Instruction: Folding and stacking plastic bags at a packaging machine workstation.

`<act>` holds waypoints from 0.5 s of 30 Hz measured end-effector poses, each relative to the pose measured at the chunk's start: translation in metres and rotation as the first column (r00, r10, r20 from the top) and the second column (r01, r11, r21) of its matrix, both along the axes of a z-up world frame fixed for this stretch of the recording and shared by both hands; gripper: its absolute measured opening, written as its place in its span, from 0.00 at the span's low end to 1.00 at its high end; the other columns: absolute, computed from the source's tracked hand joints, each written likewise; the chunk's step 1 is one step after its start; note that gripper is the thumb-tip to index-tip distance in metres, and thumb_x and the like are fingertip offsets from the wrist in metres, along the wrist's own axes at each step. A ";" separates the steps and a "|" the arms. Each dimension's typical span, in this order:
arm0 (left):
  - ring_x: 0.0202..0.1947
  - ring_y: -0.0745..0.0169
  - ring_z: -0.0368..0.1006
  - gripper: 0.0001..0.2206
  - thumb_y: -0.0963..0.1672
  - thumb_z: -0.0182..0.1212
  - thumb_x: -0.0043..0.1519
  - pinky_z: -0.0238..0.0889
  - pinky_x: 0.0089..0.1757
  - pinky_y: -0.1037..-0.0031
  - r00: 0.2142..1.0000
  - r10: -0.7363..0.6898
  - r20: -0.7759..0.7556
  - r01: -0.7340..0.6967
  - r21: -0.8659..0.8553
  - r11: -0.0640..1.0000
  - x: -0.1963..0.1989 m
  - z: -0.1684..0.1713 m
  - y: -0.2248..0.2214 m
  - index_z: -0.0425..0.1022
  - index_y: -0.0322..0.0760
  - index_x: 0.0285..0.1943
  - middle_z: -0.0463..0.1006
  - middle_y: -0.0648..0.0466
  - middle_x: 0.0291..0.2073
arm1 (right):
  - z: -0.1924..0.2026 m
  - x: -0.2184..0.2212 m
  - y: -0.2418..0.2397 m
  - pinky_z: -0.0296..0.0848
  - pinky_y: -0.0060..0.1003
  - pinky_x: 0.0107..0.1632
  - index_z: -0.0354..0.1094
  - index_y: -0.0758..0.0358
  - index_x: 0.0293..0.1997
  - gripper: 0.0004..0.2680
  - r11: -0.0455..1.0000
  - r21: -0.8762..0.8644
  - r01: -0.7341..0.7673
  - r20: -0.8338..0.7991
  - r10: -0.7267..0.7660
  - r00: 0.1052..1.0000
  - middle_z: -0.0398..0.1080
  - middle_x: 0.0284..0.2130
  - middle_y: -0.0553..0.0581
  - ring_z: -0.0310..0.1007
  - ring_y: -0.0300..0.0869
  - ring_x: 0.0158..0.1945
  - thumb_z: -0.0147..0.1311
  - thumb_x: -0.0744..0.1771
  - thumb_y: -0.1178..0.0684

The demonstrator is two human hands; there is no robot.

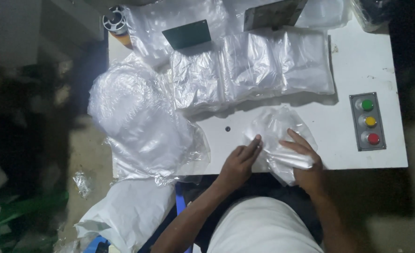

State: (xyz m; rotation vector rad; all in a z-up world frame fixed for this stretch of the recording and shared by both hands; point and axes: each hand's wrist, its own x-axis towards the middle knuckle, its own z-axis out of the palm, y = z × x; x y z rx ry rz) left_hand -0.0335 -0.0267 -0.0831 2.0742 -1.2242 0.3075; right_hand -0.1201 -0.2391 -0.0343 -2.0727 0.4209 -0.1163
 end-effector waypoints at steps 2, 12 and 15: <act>0.62 0.40 0.69 0.18 0.32 0.53 0.61 0.75 0.44 0.68 0.989 0.111 0.102 -0.092 -0.175 0.980 -0.010 -0.013 -0.016 0.73 0.28 0.61 0.68 0.43 0.64 | -0.091 -0.014 -0.020 0.71 0.46 0.60 0.75 0.53 0.54 0.12 0.787 0.533 0.310 -0.190 -0.246 0.950 0.69 0.59 0.58 0.72 0.52 0.57 0.58 0.65 0.56; 0.31 0.60 0.76 0.05 0.39 0.66 0.59 0.72 0.31 0.73 0.988 0.118 -0.099 -0.147 -0.386 0.911 -0.007 0.076 -0.032 0.80 0.37 0.43 0.79 0.56 0.33 | -0.016 0.005 0.019 0.79 0.43 0.51 0.74 0.60 0.41 0.08 0.865 -0.487 -0.122 0.220 0.257 0.941 0.73 0.54 0.52 0.76 0.52 0.53 0.64 0.63 0.52; 0.27 0.53 0.72 0.03 0.40 0.62 0.64 0.66 0.26 0.66 1.000 -0.026 -0.016 0.021 -0.291 0.957 -0.027 0.048 -0.034 0.77 0.35 0.43 0.74 0.54 0.30 | -0.034 0.014 0.011 0.76 0.46 0.50 0.76 0.62 0.43 0.12 0.994 -0.110 0.017 0.215 0.007 0.977 0.75 0.44 0.58 0.74 0.61 0.51 0.67 0.62 0.48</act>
